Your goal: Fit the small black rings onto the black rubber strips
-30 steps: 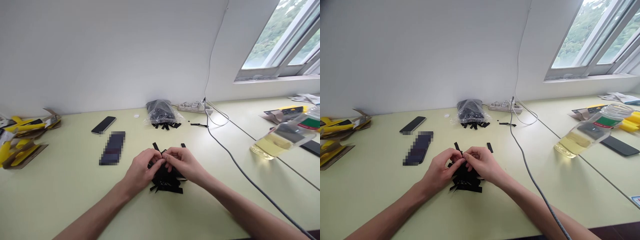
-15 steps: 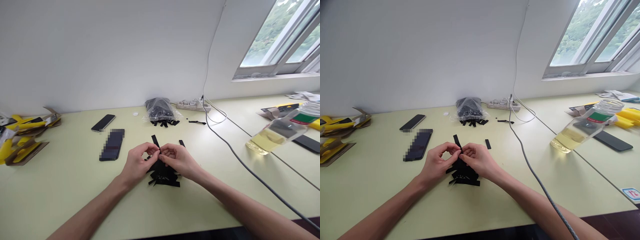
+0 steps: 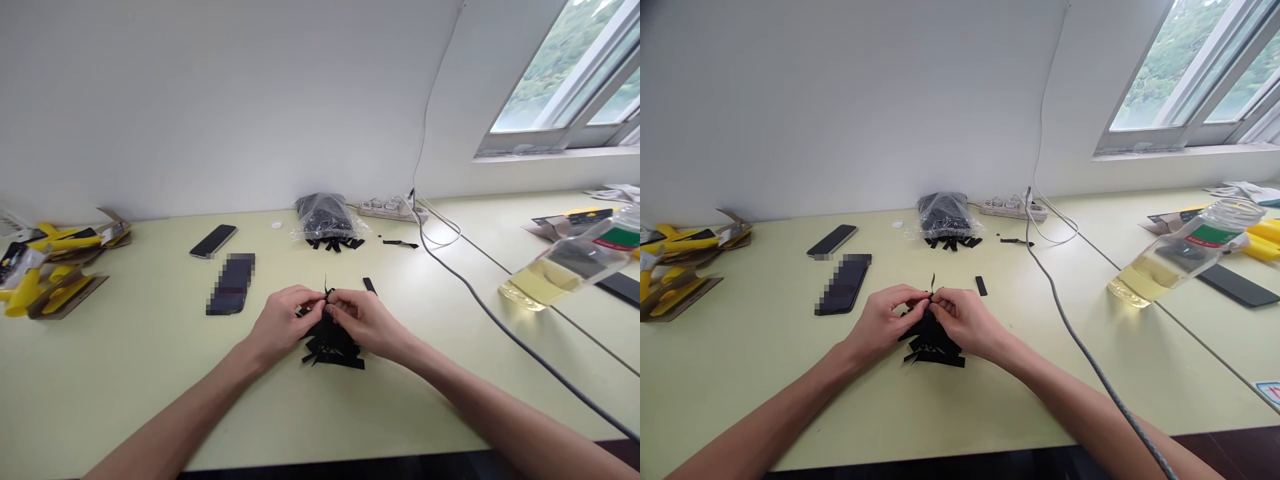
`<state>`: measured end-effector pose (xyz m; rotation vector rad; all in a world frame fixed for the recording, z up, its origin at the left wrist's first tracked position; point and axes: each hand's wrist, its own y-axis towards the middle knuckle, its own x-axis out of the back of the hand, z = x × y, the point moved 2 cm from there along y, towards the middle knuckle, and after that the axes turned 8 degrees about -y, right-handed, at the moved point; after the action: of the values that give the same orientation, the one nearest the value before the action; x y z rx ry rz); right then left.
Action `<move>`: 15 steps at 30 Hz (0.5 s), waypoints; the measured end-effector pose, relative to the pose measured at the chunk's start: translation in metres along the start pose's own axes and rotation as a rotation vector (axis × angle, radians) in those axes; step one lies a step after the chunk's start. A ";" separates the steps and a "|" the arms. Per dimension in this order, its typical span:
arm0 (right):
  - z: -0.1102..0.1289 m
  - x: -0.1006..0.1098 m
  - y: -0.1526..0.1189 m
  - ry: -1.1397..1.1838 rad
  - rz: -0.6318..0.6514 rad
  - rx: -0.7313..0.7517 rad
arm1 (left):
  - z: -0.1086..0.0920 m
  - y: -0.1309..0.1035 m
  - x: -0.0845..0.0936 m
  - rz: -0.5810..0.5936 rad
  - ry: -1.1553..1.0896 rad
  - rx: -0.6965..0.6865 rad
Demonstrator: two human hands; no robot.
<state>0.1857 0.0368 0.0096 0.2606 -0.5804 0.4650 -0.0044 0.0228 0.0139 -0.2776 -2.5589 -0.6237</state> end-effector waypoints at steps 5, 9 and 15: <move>0.003 0.002 -0.002 -0.170 0.030 0.115 | -0.001 -0.001 0.000 0.095 0.036 0.007; 0.005 0.002 -0.002 -0.212 0.009 0.183 | -0.003 0.000 0.000 0.101 0.066 0.003; 0.004 0.002 0.000 -0.210 -0.003 0.181 | -0.006 0.001 0.000 0.069 0.024 0.028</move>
<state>0.1853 0.0356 0.0142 0.4868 -0.7432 0.4909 -0.0014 0.0205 0.0189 -0.3453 -2.5216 -0.5622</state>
